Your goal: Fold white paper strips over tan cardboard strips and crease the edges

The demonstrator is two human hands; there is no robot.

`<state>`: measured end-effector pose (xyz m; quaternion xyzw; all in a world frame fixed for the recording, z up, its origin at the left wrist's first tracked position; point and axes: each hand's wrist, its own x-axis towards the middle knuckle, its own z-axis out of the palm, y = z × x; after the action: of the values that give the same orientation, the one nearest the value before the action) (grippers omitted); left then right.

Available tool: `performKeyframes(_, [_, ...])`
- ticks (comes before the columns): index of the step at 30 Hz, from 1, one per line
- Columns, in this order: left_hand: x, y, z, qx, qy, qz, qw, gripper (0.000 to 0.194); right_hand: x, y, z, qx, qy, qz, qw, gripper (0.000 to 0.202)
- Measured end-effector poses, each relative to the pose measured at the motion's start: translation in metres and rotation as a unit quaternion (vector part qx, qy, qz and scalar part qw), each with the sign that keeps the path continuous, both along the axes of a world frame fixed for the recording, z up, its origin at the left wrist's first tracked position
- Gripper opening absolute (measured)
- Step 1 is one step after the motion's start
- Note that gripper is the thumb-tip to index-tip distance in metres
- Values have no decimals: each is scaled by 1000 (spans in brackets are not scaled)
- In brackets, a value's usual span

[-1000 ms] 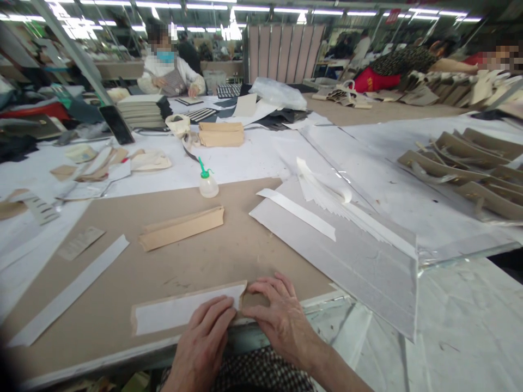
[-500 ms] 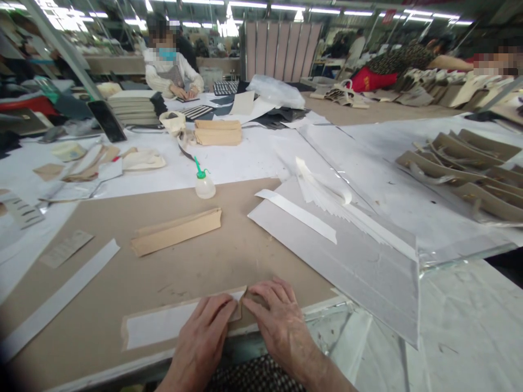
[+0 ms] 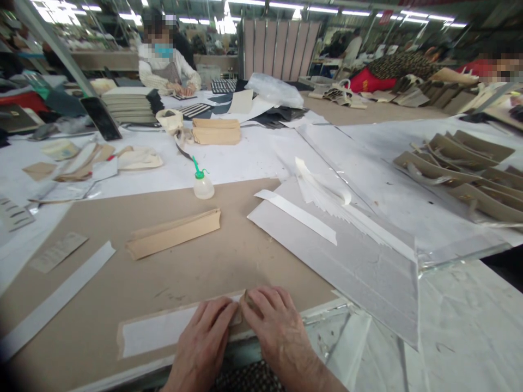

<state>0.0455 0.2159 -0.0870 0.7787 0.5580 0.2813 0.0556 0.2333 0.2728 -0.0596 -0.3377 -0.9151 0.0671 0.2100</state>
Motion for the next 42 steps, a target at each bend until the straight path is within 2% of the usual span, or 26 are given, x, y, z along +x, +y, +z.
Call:
performKeyframes(4, [0, -1, -4, 9, -6, 15, 1000, 31, 5, 4, -5, -80, 89, -24, 992, 34])
performKeyframes(7, [-1, -1, -6, 28, -7, 22, 999, 32, 5, 6, -11, -89, 128, -48, 987, 33])
performKeyframes(12, [-1, -2, -7, 9, 7, 21, 1000, 35, 0, 8, -11, -88, 122, -42, 988, 40])
performKeyframes(24, [-2, -1, -5, 10, 14, 22, 1000, 35, -5, 19, 2, -38, 51, -9, 998, 36])
performKeyframes(31, [-3, -1, -8, 12, 16, 5, 1000, 34, -14, 10, 2, 25, -68, -15, 997, 34])
performKeyframes(33, [-3, -1, -7, 6, 12, 7, 1000, 34, -15, 10, 2, 19, -81, -30, 996, 33])
performKeyframes(35, [-2, -2, -5, 1, 8, 9, 1000, 34, -14, 11, 1, -21, -51, -40, 998, 33])
performKeyframes(38, [-2, -1, -3, 5, 4, 11, 1000, 34, -7, 12, -1, -89, 69, -45, 993, 31])
performKeyframes(40, [-2, 0, -1, 12, 3, 12, 1000, 34, -3, 10, -4, -104, 139, -52, 983, 29])
performKeyframes(42, [-1, 1, 0, 23, 2, 14, 1000, 33, 0, 6, -6, -98, 165, -57, 980, 29])
